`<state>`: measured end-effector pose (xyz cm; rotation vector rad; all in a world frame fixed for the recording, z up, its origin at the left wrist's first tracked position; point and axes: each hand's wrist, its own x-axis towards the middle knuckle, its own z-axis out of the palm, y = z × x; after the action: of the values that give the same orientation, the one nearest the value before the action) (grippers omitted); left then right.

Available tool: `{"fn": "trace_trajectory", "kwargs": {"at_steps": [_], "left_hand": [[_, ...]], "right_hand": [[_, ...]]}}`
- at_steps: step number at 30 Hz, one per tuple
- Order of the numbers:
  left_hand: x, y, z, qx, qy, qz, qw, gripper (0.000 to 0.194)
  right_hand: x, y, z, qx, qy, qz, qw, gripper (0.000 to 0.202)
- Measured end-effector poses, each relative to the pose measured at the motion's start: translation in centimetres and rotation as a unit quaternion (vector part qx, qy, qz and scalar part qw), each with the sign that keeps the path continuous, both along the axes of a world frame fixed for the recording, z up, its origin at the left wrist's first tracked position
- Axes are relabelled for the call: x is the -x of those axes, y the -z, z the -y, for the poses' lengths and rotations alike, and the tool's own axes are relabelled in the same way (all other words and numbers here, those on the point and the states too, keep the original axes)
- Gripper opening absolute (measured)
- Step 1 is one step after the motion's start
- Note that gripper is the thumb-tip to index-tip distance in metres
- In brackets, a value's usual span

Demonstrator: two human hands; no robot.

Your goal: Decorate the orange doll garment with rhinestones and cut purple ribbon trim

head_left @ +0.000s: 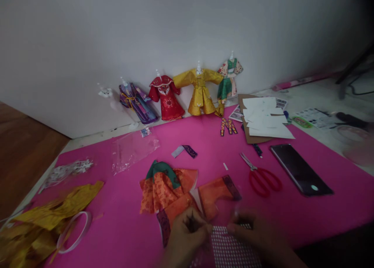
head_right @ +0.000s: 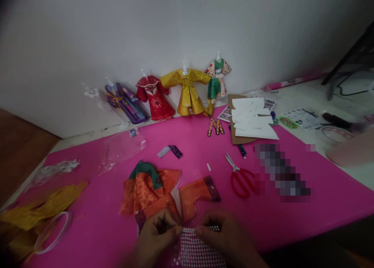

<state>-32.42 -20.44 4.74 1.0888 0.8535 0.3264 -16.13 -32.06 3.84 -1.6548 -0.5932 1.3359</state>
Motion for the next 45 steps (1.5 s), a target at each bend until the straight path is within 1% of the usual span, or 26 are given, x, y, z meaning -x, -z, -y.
{"fn": "trace_trajectory", "kwargs": {"at_steps": [4, 8, 12, 15, 19, 21, 25, 28, 30, 33, 37, 39, 42, 45], "left_hand": [[-0.1, -0.4, 0.0, 0.015, -0.004, 0.018, 1.0, 0.04], [0.1, -0.7, -0.1, 0.018, 0.0, 0.027, 0.999, 0.039], [0.6, -0.2, -0.4, 0.037, 0.028, 0.043, 0.998, 0.036], [1.0, 0.2, -0.5, 0.036, 0.035, 0.053, 0.997, 0.042], [0.7, 0.6, 0.1, -0.002, 0.049, 0.027, 0.998, 0.044], [0.3, 0.8, 0.7, -0.032, 0.048, 0.001, 0.998, 0.042], [-0.4, 1.6, 1.4, -0.096, 0.021, -0.039, 0.994, 0.036], [-0.7, 1.8, 1.5, -0.111, 0.019, -0.046, 0.993, 0.03], [-0.8, 1.7, 1.4, -0.114, 0.012, -0.045, 0.992, 0.03], [-0.9, 1.1, 1.3, -0.099, 0.012, -0.038, 0.994, 0.038], [-0.6, -0.2, 0.8, -0.054, 0.058, -0.035, 0.996, 0.044], [-0.4, -0.5, 0.6, -0.048, 0.068, -0.025, 0.996, 0.045], [-0.5, -0.3, 0.6, -0.066, 0.079, -0.03, 0.994, 0.04], [-1.0, 0.3, 1.0, -0.102, 0.051, -0.059, 0.992, 0.034]], "right_hand": [[-0.2, 0.0, 0.1, 0.015, -0.001, 0.008, 1.0, 0.021], [-0.2, 0.0, 0.1, 0.014, 0.011, 0.011, 1.0, 0.022], [0.0, -0.5, 0.1, 0.016, 0.026, 0.021, 0.999, 0.018], [0.1, -1.3, 0.0, 0.023, 0.031, 0.017, 0.999, 0.017], [0.0, -1.7, -0.2, 0.025, 0.025, 0.025, 0.999, 0.017], [0.0, -1.5, -0.3, 0.005, 0.013, 0.027, 1.0, 0.017], [0.1, -0.9, -0.3, -0.025, -0.003, 0.002, 1.0, 0.017], [0.3, -0.7, -0.3, -0.033, 0.001, -0.007, 0.999, 0.016], [0.4, -0.7, -0.3, -0.03, 0.003, -0.006, 1.0, 0.016], [0.4, -0.6, -0.4, -0.037, 0.006, 0.002, 0.999, 0.016], [0.2, -0.4, -0.4, -0.033, 0.014, -0.002, 0.999, 0.018], [0.2, -0.3, -0.3, -0.028, 0.016, -0.003, 0.999, 0.02], [0.1, -0.3, -0.3, -0.036, 0.013, 0.007, 0.999, 0.017], [0.2, -0.4, -0.4, -0.03, 0.011, 0.022, 0.999, 0.014]]}}
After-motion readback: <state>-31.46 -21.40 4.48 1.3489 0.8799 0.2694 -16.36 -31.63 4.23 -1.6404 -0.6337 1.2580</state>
